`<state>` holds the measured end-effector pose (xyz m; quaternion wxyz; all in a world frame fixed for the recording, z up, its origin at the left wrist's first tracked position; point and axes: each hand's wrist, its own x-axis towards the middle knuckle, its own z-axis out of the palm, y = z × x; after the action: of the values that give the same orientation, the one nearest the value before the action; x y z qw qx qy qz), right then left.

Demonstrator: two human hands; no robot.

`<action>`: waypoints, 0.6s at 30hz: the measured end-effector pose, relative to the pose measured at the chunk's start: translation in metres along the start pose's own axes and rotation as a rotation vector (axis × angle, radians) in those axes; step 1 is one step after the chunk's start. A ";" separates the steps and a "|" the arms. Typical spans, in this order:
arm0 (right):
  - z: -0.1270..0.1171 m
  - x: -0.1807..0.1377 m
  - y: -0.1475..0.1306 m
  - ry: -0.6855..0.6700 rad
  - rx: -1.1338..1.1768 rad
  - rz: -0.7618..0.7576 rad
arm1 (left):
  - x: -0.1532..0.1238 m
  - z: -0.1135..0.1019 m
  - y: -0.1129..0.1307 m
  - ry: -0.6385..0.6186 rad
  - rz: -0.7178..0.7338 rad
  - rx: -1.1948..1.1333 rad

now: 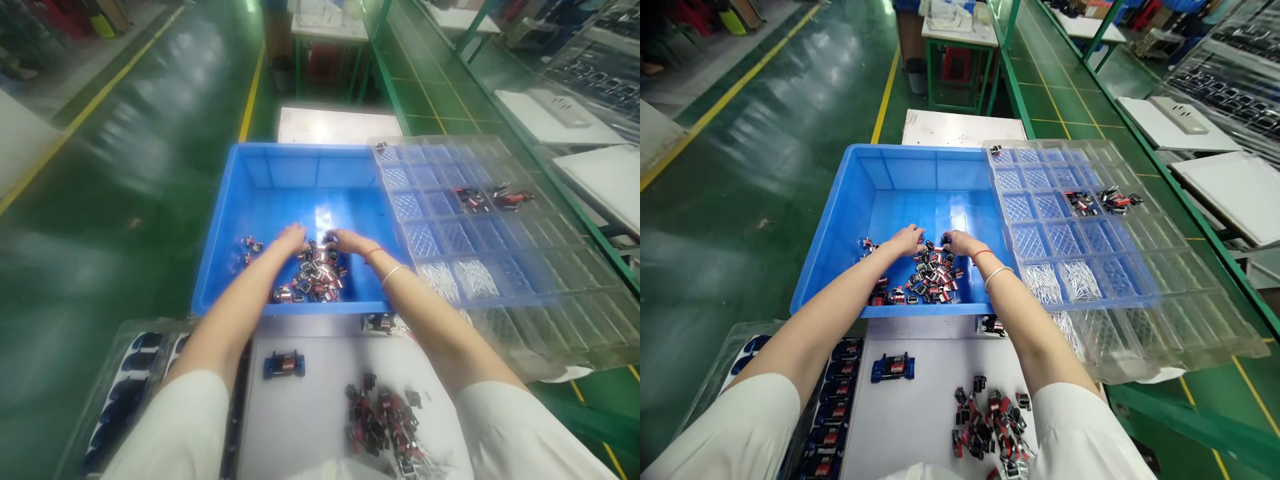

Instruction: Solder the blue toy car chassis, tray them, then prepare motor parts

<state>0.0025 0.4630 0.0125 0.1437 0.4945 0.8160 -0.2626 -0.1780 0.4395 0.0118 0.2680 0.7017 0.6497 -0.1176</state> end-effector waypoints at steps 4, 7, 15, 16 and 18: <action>0.000 0.002 0.002 -0.024 -0.024 0.048 | -0.007 -0.003 0.001 -0.071 -0.024 0.051; -0.002 -0.002 0.010 -0.045 -0.076 0.113 | -0.013 -0.006 -0.001 -0.130 -0.023 0.070; 0.006 -0.016 0.008 -0.227 -0.186 0.071 | -0.021 0.001 -0.004 -0.167 -0.024 0.040; 0.008 -0.016 0.006 -0.230 -0.196 0.060 | -0.021 0.003 -0.005 -0.161 -0.025 0.031; 0.010 -0.016 0.003 -0.233 -0.214 0.050 | -0.020 0.006 -0.006 -0.148 -0.028 0.009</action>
<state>0.0126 0.4467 0.0113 0.2958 0.4626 0.8046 -0.2262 -0.1850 0.4194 0.0159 0.3103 0.6831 0.6373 -0.1759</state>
